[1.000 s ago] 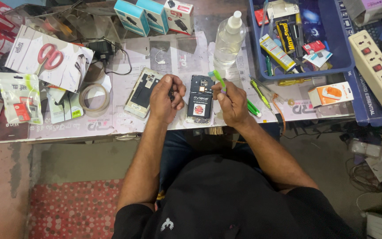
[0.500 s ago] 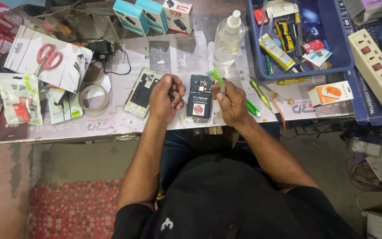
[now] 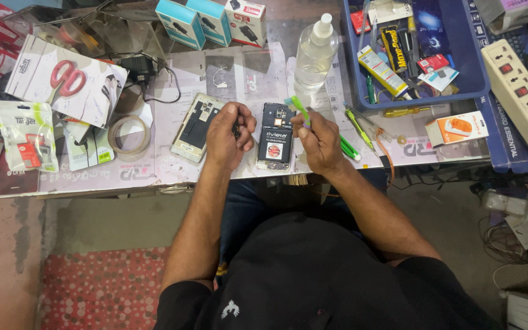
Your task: The person works on a disassembled mobile phone, manipulating internal components with their hands. They use a toothbrush to clean the battery and circuit board area. The person handles the phone and its parts throughout the clip.
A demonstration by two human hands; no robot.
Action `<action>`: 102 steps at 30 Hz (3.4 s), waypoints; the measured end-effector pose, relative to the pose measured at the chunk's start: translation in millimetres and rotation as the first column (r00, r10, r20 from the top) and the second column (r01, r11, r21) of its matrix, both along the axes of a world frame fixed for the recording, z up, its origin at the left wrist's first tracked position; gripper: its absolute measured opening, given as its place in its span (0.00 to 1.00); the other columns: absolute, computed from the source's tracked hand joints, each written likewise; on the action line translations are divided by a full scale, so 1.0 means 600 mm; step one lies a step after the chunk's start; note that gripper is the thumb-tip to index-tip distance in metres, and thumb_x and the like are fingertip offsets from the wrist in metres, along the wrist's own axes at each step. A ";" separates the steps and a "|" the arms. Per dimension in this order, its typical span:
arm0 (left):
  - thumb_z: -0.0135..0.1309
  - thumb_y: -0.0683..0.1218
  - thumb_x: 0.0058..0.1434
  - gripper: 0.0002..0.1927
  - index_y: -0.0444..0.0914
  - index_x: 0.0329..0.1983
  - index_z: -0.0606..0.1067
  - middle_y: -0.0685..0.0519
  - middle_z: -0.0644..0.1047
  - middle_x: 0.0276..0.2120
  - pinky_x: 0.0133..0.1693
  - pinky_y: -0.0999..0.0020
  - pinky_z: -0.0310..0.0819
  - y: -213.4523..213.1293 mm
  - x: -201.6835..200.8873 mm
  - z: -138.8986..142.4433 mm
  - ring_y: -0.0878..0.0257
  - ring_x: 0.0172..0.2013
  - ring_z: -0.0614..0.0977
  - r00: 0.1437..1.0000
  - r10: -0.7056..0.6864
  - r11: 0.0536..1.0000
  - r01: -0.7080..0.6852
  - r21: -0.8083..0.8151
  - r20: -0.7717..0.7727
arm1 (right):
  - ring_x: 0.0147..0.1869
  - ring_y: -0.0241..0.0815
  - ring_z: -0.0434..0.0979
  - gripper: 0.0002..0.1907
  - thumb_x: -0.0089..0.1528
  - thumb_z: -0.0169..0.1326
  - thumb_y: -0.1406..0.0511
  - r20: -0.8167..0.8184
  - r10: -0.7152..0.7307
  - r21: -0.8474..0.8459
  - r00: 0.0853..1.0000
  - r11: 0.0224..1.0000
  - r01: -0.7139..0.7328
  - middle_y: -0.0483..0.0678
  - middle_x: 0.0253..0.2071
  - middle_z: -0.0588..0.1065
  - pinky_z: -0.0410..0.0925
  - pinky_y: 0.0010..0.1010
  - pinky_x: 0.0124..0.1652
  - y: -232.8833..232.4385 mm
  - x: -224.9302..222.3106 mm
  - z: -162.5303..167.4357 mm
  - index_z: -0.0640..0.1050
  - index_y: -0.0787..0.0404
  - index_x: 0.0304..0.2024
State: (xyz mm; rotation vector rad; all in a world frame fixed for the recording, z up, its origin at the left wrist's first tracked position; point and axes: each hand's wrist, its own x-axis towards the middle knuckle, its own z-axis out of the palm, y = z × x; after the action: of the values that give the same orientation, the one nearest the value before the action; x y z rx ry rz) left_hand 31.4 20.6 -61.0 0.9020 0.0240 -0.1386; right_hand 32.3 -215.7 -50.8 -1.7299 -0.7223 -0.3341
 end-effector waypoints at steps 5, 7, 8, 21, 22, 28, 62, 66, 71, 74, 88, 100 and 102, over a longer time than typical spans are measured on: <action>0.40 0.54 0.77 0.18 0.35 0.43 0.69 0.46 0.73 0.29 0.20 0.74 0.61 0.000 0.000 0.000 0.70 0.16 0.61 1.000 0.002 1.000 -0.001 0.001 -0.003 | 0.36 0.40 0.78 0.15 0.72 0.44 0.62 -0.004 0.000 0.002 1.000 1.000 0.000 0.50 0.32 0.76 0.71 0.31 0.38 0.000 0.000 0.001 0.74 0.68 0.51; 0.40 0.54 0.77 0.18 0.35 0.43 0.69 0.46 0.73 0.29 0.20 0.74 0.61 0.000 0.000 0.001 0.70 0.16 0.61 1.000 -0.001 1.000 0.001 -0.004 -0.001 | 0.36 0.40 0.78 0.15 0.72 0.44 0.62 -0.005 -0.002 0.002 1.000 1.000 0.002 0.50 0.32 0.76 0.71 0.32 0.38 0.000 -0.001 0.002 0.74 0.68 0.51; 0.40 0.54 0.77 0.17 0.35 0.43 0.69 0.46 0.73 0.29 0.20 0.74 0.61 0.000 0.000 0.001 0.70 0.16 0.61 1.000 -0.002 1.000 0.002 -0.007 -0.001 | 0.36 0.40 0.78 0.15 0.72 0.44 0.62 -0.005 -0.005 -0.001 1.000 1.000 0.005 0.50 0.32 0.76 0.71 0.32 0.39 0.000 -0.002 0.003 0.74 0.68 0.51; 0.39 0.53 0.77 0.17 0.35 0.43 0.69 0.46 0.73 0.29 0.20 0.74 0.61 0.001 -0.001 0.001 0.70 0.16 0.60 1.000 -0.002 1.000 0.002 -0.010 0.000 | 0.36 0.39 0.78 0.14 0.72 0.45 0.62 -0.006 -0.003 0.008 1.000 1.000 0.003 0.49 0.31 0.75 0.71 0.31 0.38 0.000 -0.004 0.005 0.74 0.67 0.51; 0.39 0.53 0.77 0.17 0.35 0.43 0.69 0.46 0.73 0.29 0.20 0.74 0.61 0.000 -0.001 0.001 0.71 0.16 0.60 1.000 -0.003 1.000 0.003 -0.012 0.000 | 0.36 0.39 0.78 0.14 0.72 0.45 0.62 -0.005 -0.003 0.008 1.000 1.000 0.003 0.49 0.31 0.75 0.71 0.31 0.38 0.000 -0.004 0.005 0.74 0.68 0.51; 0.39 0.53 0.77 0.17 0.35 0.43 0.69 0.46 0.73 0.29 0.20 0.74 0.61 0.000 -0.002 0.001 0.71 0.16 0.60 1.000 0.000 1.000 0.000 -0.009 0.002 | 0.36 0.39 0.78 0.14 0.72 0.45 0.63 0.001 -0.004 0.012 1.000 1.000 0.004 0.50 0.32 0.76 0.71 0.31 0.38 0.000 -0.003 0.005 0.74 0.68 0.51; 0.39 0.54 0.77 0.17 0.36 0.43 0.69 0.47 0.73 0.29 0.19 0.74 0.61 -0.001 -0.003 0.001 0.71 0.16 0.61 1.000 0.001 1.000 -0.001 -0.004 -0.005 | 0.35 0.39 0.78 0.17 0.73 0.44 0.59 -0.010 -0.012 0.004 1.000 1.000 0.013 0.49 0.31 0.75 0.71 0.31 0.37 0.000 -0.003 0.003 0.75 0.67 0.50; 0.40 0.54 0.77 0.17 0.35 0.44 0.70 0.47 0.73 0.29 0.20 0.74 0.61 0.000 -0.003 -0.001 0.71 0.16 0.61 1.000 0.002 1.000 -0.002 -0.006 0.000 | 0.35 0.40 0.78 0.17 0.73 0.45 0.59 -0.009 -0.012 0.008 1.000 1.000 0.012 0.49 0.31 0.75 0.71 0.31 0.37 -0.001 -0.003 -0.002 0.75 0.67 0.50; 0.39 0.53 0.77 0.17 0.35 0.44 0.69 0.46 0.73 0.29 0.20 0.74 0.61 0.000 -0.004 0.002 0.70 0.16 0.61 1.000 -0.003 1.000 0.003 -0.010 0.004 | 0.36 0.39 0.78 0.16 0.73 0.44 0.60 -0.006 -0.020 -0.007 1.000 1.000 0.020 0.49 0.31 0.76 0.71 0.31 0.38 -0.002 -0.002 -0.005 0.75 0.67 0.50; 0.39 0.53 0.75 0.16 0.36 0.43 0.70 0.46 0.74 0.29 0.20 0.73 0.60 0.000 -0.002 0.002 0.70 0.15 0.60 1.000 0.000 1.000 0.000 -0.029 -0.012 | 0.36 0.39 0.77 0.16 0.73 0.44 0.61 0.004 -0.008 0.031 1.000 0.999 0.008 0.49 0.32 0.76 0.71 0.31 0.37 -0.001 0.002 -0.013 0.75 0.67 0.50; 0.35 0.55 0.78 0.22 0.32 0.52 0.72 0.44 0.79 0.41 0.20 0.76 0.60 -0.017 0.017 -0.016 0.70 0.19 0.65 0.954 -0.297 0.876 0.290 -0.386 0.044 | 0.38 0.43 0.81 0.25 0.76 0.53 0.76 0.091 0.080 -0.384 0.993 0.922 -0.039 0.56 0.43 0.80 0.72 0.30 0.38 -0.052 -0.050 0.018 0.64 0.63 0.73; 0.28 0.65 0.76 0.34 0.31 0.53 0.70 0.34 0.83 0.52 0.18 0.77 0.63 -0.043 0.001 0.011 0.75 0.16 0.60 0.870 -0.473 0.861 0.490 -0.134 0.141 | 0.36 0.51 0.77 0.31 0.70 0.56 0.79 0.198 0.155 -0.686 0.968 0.727 0.024 0.52 0.37 0.76 0.70 0.39 0.35 -0.079 -0.067 0.063 0.71 0.51 0.72; 0.27 0.65 0.76 0.34 0.31 0.53 0.70 0.33 0.83 0.52 0.17 0.78 0.61 -0.043 0.001 0.014 0.75 0.16 0.59 0.858 -0.491 0.852 0.509 -0.119 0.153 | 0.36 0.51 0.76 0.27 0.72 0.58 0.78 0.250 0.152 -0.695 0.956 0.715 0.068 0.52 0.36 0.74 0.69 0.39 0.35 -0.081 -0.063 0.070 0.72 0.53 0.71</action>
State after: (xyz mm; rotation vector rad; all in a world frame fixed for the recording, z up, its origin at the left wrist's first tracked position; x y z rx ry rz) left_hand 31.8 -5.3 -52.4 0.7407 -0.3334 -0.5698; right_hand -5.4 -264.0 -9.0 -2.4114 -1.2184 -0.3039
